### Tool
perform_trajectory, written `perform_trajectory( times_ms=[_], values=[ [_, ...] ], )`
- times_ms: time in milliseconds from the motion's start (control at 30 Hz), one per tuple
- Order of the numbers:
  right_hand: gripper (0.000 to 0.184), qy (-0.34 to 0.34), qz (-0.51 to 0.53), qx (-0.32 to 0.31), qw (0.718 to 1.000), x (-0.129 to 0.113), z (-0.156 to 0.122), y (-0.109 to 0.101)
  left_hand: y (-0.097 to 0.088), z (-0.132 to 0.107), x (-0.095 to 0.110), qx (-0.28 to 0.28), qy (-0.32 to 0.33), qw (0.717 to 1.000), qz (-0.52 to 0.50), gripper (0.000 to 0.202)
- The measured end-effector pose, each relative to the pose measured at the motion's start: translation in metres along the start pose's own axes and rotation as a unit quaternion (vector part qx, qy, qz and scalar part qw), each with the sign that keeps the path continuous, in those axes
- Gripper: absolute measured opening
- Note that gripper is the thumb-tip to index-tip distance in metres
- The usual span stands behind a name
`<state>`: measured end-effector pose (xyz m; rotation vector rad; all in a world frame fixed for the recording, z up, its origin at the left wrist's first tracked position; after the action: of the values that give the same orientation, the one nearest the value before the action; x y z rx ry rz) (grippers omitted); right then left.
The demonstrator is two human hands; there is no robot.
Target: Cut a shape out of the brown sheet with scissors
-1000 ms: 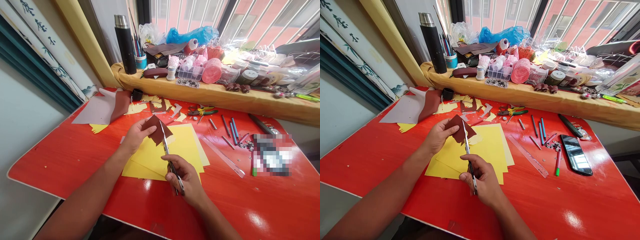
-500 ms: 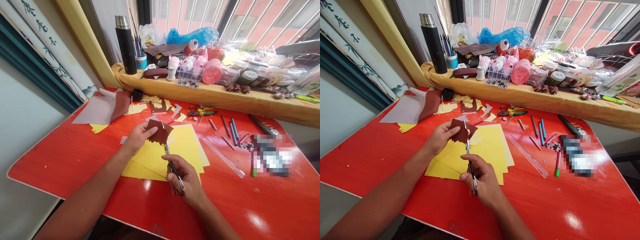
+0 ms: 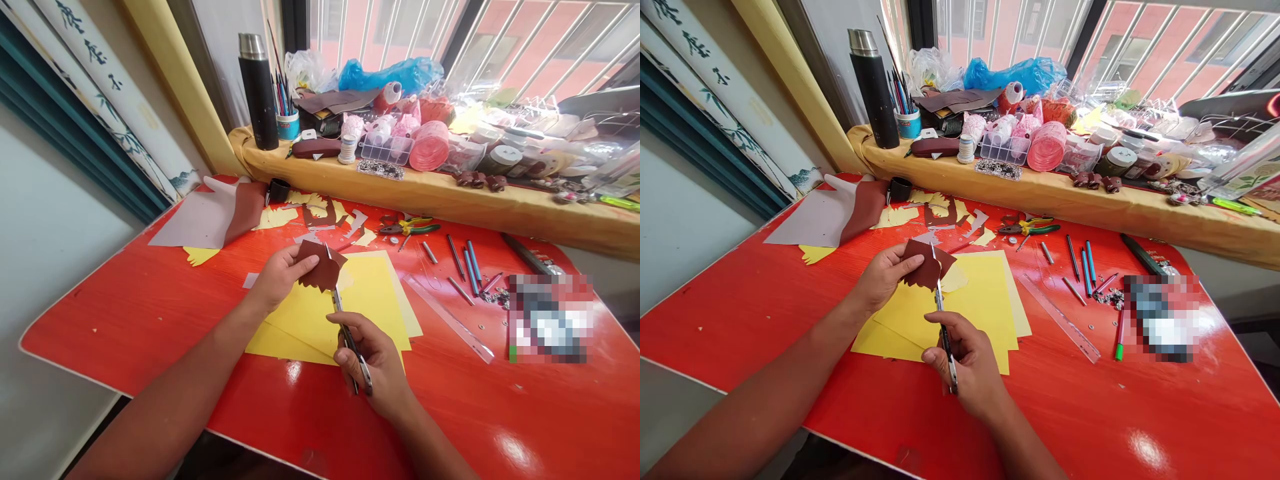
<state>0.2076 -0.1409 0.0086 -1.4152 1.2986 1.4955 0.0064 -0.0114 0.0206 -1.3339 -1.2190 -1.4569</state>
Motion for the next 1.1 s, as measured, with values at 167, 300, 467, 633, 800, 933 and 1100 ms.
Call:
perform_trajectory(
  times_ms=[167, 300, 467, 633, 800, 933, 1100],
  values=[
    [0.059, 0.011, -0.009, 0.005, 1.0, -0.0019, 0.0003, 0.0008, -0.0002, -0.0003, 0.0, -0.005, 0.0, 1.0, 0.0, 0.039],
    [0.057, 0.018, -0.02, 0.009, 1.0, -0.0046, 0.0002, 0.0014, -0.0018, 0.0003, -0.002, -0.009, 0.004, 1.0, 0.003, 0.035],
    [0.058, 0.016, -0.021, 0.007, 1.0, -0.0042, -0.0005, 0.0018, -0.0031, 0.0016, -0.0029, -0.018, -0.002, 1.0, -0.001, 0.035],
    [0.061, 0.022, -0.004, -0.004, 1.0, -0.0031, -0.0012, 0.0017, -0.0047, 0.0023, -0.0014, -0.025, -0.003, 1.0, 0.004, 0.035],
    [0.063, 0.017, -0.008, -0.006, 1.0, -0.0028, -0.0012, 0.0016, -0.0059, 0.0023, -0.0011, -0.019, -0.002, 1.0, 0.005, 0.034],
    [0.062, 0.017, -0.015, -0.004, 1.0, -0.0032, -0.0012, 0.0013, -0.0065, 0.003, -0.0007, -0.016, -0.009, 1.0, -0.009, 0.036],
    [0.056, 0.011, -0.019, -0.003, 1.0, -0.0035, -0.0015, 0.0016, -0.0068, 0.003, -0.0001, -0.027, -0.017, 0.999, -0.01, 0.033]
  ],
)
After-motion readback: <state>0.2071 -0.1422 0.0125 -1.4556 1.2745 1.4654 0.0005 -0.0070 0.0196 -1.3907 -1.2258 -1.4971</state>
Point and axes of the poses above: each hand's wrist, its own z-axis towards the middle knuckle, its own y-axis out of the palm, x = y × z, the point moved 1 cm from there along z, towards the middle knuckle
